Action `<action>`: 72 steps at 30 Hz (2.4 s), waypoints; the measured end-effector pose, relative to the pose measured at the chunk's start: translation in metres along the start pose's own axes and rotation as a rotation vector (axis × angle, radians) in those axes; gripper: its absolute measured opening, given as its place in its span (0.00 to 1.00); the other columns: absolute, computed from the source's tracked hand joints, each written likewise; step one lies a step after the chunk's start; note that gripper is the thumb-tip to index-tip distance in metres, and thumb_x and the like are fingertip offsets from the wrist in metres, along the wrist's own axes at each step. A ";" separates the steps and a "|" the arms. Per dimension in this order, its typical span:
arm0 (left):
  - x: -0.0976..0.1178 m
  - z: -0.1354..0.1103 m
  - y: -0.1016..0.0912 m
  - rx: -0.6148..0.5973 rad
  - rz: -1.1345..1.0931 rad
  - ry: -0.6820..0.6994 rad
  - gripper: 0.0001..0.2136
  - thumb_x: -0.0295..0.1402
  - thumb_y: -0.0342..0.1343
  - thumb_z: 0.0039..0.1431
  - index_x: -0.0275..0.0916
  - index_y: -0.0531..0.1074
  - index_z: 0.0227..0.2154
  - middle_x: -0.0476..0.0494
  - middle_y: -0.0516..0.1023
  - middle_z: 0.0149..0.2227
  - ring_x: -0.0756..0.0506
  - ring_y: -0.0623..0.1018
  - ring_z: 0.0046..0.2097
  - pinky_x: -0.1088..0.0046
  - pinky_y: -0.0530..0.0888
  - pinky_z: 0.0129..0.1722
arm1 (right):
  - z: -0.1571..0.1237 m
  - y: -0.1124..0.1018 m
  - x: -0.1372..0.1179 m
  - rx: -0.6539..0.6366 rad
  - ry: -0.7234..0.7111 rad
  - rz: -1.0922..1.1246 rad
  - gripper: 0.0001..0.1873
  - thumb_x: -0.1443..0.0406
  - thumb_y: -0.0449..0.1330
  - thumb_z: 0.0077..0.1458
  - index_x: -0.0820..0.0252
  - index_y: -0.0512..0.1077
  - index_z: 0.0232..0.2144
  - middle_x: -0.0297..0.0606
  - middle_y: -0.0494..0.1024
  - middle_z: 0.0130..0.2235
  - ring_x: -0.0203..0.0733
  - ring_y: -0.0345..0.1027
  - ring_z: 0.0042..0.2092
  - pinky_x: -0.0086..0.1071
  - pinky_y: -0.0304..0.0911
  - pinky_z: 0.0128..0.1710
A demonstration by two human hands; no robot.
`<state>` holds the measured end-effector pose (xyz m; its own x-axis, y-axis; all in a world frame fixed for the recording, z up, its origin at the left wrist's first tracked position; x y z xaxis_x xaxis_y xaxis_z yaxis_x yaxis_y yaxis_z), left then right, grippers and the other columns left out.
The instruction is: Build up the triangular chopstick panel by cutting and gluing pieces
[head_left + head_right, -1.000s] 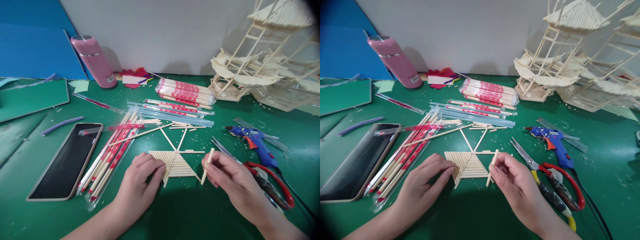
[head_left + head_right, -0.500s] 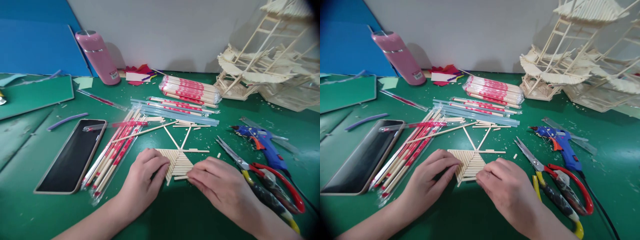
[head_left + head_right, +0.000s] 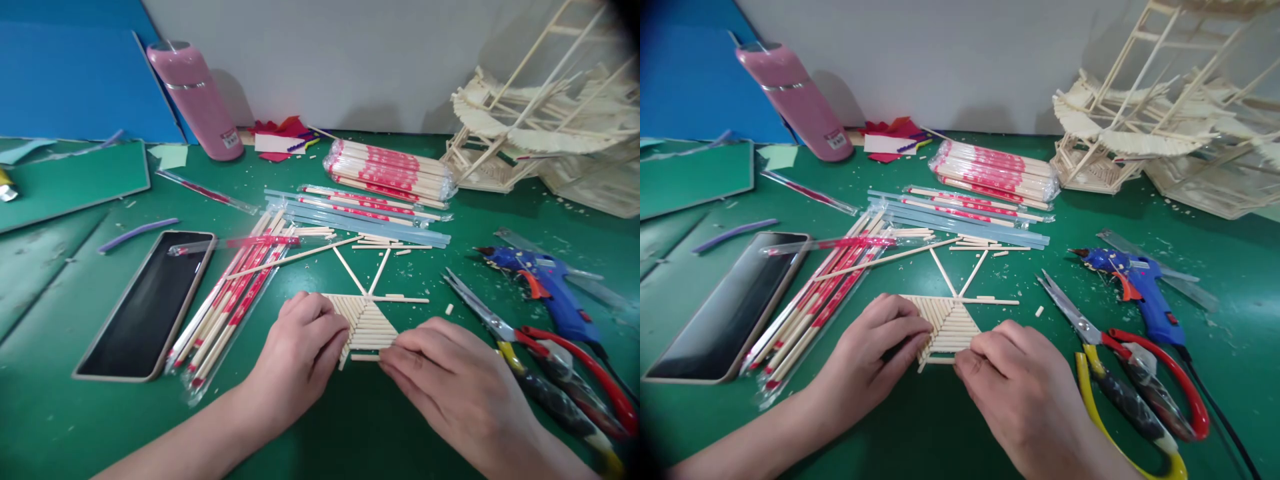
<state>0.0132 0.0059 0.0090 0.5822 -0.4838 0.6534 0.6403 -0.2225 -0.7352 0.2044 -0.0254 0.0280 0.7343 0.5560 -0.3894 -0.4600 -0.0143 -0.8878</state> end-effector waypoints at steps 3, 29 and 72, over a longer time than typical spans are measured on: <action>0.000 0.000 0.000 -0.001 0.001 0.001 0.07 0.25 0.48 0.59 0.38 0.71 0.33 0.44 0.67 0.32 0.47 0.66 0.34 0.68 0.65 0.33 | -0.001 0.000 0.001 -0.031 -0.024 -0.012 0.09 0.69 0.52 0.57 0.59 0.72 0.29 0.35 0.73 0.28 0.37 0.63 0.31 0.33 0.58 0.28; 0.000 0.001 0.000 0.001 0.012 0.009 0.06 0.26 0.48 0.59 0.39 0.70 0.33 0.45 0.67 0.32 0.47 0.66 0.34 0.69 0.65 0.32 | -0.002 0.001 0.001 -0.019 -0.039 -0.076 0.08 0.72 0.54 0.54 0.58 0.72 0.31 0.33 0.71 0.27 0.35 0.62 0.29 0.33 0.53 0.28; 0.003 -0.005 0.003 0.035 0.047 0.042 0.06 0.28 0.54 0.54 0.39 0.67 0.36 0.44 0.68 0.35 0.44 0.66 0.36 0.64 0.64 0.35 | -0.001 0.008 0.005 0.041 -0.020 -0.035 0.06 0.71 0.55 0.55 0.58 0.72 0.32 0.34 0.73 0.29 0.35 0.62 0.30 0.32 0.54 0.29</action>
<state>0.0148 -0.0004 0.0081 0.5910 -0.5281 0.6098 0.6301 -0.1698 -0.7577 0.2046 -0.0238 0.0192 0.7401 0.5722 -0.3533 -0.4549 0.0390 -0.8897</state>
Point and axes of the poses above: each hand's wrist, its own z-axis towards the middle knuckle, its own y-axis out of the palm, x = y × z, the point moved 1 cm from there along z, towards the middle knuckle
